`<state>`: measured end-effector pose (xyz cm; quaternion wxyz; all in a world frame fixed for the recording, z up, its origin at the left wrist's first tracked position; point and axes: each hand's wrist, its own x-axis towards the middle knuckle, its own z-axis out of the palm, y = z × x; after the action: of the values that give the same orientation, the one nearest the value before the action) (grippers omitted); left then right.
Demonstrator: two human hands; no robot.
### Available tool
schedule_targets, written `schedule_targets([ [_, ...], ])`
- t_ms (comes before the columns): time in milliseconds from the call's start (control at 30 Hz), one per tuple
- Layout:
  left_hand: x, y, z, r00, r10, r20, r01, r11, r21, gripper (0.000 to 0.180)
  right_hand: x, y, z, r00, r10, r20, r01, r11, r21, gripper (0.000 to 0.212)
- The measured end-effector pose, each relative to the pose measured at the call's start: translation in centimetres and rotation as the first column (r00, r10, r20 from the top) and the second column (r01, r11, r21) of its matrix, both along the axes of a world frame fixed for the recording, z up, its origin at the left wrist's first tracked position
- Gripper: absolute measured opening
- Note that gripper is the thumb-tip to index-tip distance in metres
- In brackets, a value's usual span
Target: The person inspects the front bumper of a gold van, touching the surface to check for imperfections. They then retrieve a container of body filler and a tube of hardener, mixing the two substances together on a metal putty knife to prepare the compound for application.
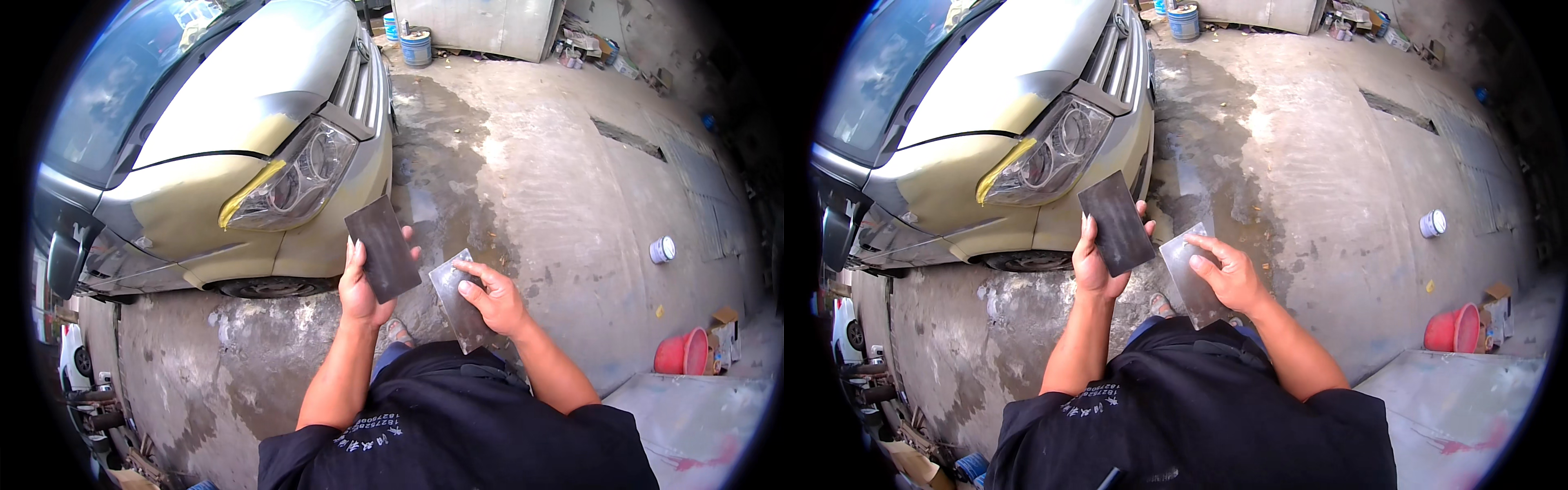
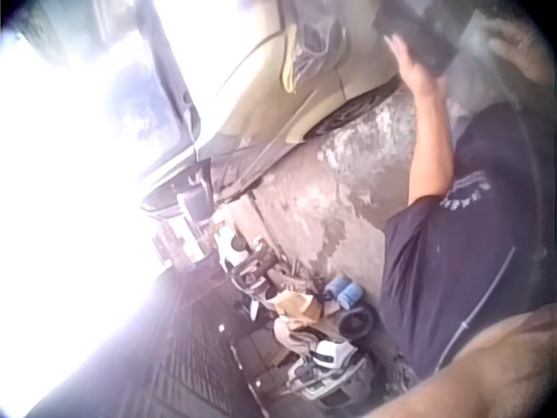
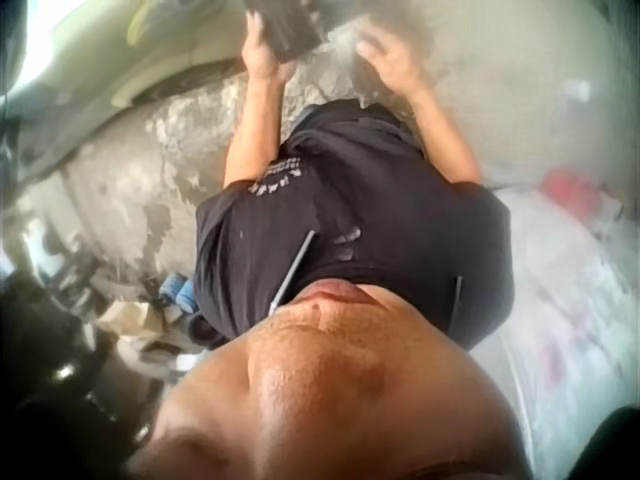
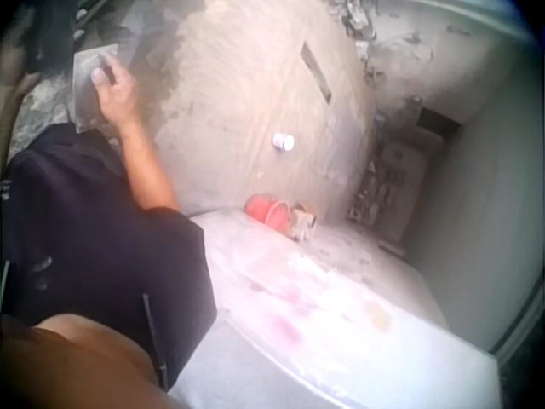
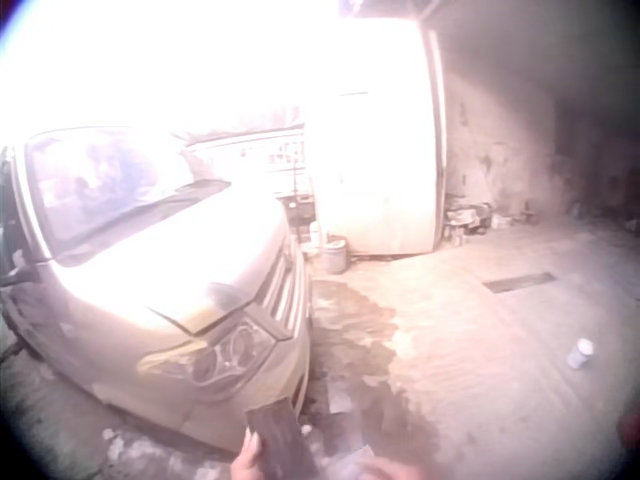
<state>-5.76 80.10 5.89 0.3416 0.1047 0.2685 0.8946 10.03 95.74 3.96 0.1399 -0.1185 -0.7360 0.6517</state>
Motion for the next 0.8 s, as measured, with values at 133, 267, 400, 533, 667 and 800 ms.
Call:
schedule_targets([
  [133,0.6,0.7,-0.3,0.986,-0.122,0.113,0.110,0.988,0.104,0.057,-0.6,-1.3,1.4,0.995,0.096,-0.023,-0.097,0.993,-0.067,0.027],
  [267,0.8,1.1,-0.5,0.987,-0.135,0.090,0.121,0.982,0.148,0.065,-1.4,-2.3,2.0,0.990,0.141,-0.024,-0.143,0.987,-0.079,0.026],
  [400,1.3,1.5,0.1,0.992,-0.127,0.008,0.125,0.988,0.089,0.070,-2.0,-2.6,1.9,0.988,0.151,0.025,-0.149,0.987,-0.052,0.027],
  [533,1.2,1.2,-0.6,0.986,-0.160,-0.044,0.162,0.986,0.033,0.070,-3.5,-2.2,2.7,0.984,0.137,0.113,-0.134,0.990,-0.033,0.028],
  [667,0.8,1.0,-0.4,0.978,-0.207,0.020,0.203,0.973,0.107,0.067,-3.2,-2.4,3.4,0.980,0.157,0.126,-0.145,0.985,-0.097,0.028],
  [800,-0.1,1.2,-1.6,0.983,-0.164,0.082,0.161,0.986,0.047,0.063,-2.5,-3.1,2.8,0.971,0.233,0.057,-0.221,0.962,-0.159,0.029],
])
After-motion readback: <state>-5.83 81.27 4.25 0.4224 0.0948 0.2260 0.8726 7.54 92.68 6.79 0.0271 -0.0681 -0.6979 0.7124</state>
